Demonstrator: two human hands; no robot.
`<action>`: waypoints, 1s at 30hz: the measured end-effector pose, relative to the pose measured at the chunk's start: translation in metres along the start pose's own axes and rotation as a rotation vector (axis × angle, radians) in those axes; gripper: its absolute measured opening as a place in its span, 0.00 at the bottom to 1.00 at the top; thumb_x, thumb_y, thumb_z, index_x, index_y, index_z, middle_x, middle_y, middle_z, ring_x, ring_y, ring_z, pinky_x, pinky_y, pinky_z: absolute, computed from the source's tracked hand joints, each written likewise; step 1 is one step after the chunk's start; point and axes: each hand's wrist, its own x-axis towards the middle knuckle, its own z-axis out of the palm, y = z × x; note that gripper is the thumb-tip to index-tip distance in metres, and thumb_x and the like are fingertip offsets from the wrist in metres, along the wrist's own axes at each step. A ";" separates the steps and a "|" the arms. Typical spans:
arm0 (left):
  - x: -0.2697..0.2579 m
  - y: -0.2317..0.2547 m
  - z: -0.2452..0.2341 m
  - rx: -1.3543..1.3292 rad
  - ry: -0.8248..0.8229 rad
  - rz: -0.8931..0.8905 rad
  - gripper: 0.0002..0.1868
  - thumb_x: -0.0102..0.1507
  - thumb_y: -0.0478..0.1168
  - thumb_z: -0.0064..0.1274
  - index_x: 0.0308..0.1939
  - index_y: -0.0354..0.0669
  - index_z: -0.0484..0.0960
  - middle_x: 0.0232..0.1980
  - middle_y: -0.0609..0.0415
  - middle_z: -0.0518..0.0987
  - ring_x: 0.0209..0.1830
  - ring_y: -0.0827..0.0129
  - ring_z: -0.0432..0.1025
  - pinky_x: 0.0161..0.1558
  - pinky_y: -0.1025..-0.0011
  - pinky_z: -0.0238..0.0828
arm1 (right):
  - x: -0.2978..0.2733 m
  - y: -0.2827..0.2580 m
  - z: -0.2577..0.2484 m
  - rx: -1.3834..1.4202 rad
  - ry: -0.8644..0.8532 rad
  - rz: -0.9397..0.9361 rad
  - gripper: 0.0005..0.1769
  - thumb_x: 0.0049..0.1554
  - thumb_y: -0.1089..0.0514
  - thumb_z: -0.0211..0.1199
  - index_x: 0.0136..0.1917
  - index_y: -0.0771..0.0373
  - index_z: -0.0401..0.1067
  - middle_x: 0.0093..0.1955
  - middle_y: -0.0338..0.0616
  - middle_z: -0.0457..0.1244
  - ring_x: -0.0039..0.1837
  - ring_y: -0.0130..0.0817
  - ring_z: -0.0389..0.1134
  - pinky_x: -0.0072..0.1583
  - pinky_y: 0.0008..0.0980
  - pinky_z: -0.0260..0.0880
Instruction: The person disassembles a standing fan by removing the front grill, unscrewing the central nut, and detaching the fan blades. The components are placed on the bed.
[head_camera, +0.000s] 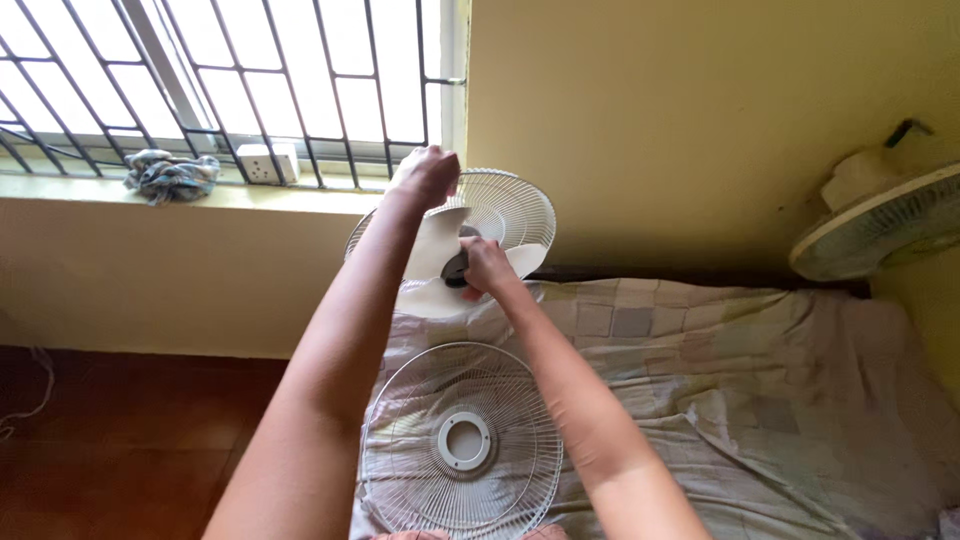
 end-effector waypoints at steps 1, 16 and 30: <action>0.001 0.002 0.004 0.009 0.030 0.004 0.06 0.58 0.30 0.62 0.29 0.46 0.87 0.40 0.42 0.84 0.42 0.51 0.81 0.47 0.59 0.78 | 0.002 0.004 0.005 -0.158 -0.009 0.011 0.21 0.53 0.75 0.56 0.58 0.63 0.74 0.44 0.59 0.76 0.40 0.40 0.79 0.45 0.31 0.81; 0.007 0.036 0.018 0.247 0.062 -0.242 0.06 0.58 0.28 0.62 0.28 0.39 0.83 0.33 0.42 0.84 0.33 0.57 0.83 0.28 0.66 0.81 | 0.011 -0.013 0.089 -0.797 0.380 0.101 0.27 0.56 0.62 0.54 0.69 0.69 0.63 0.74 0.50 0.56 0.43 0.36 0.75 0.36 0.34 0.78; 0.020 -0.019 0.071 0.398 0.346 -0.128 0.06 0.56 0.30 0.60 0.29 0.46 0.83 0.33 0.48 0.83 0.37 0.55 0.81 0.31 0.60 0.80 | -0.014 -0.024 0.104 -0.843 0.383 -0.009 0.10 0.66 0.62 0.54 0.57 0.65 0.74 0.57 0.51 0.68 0.46 0.42 0.75 0.39 0.38 0.78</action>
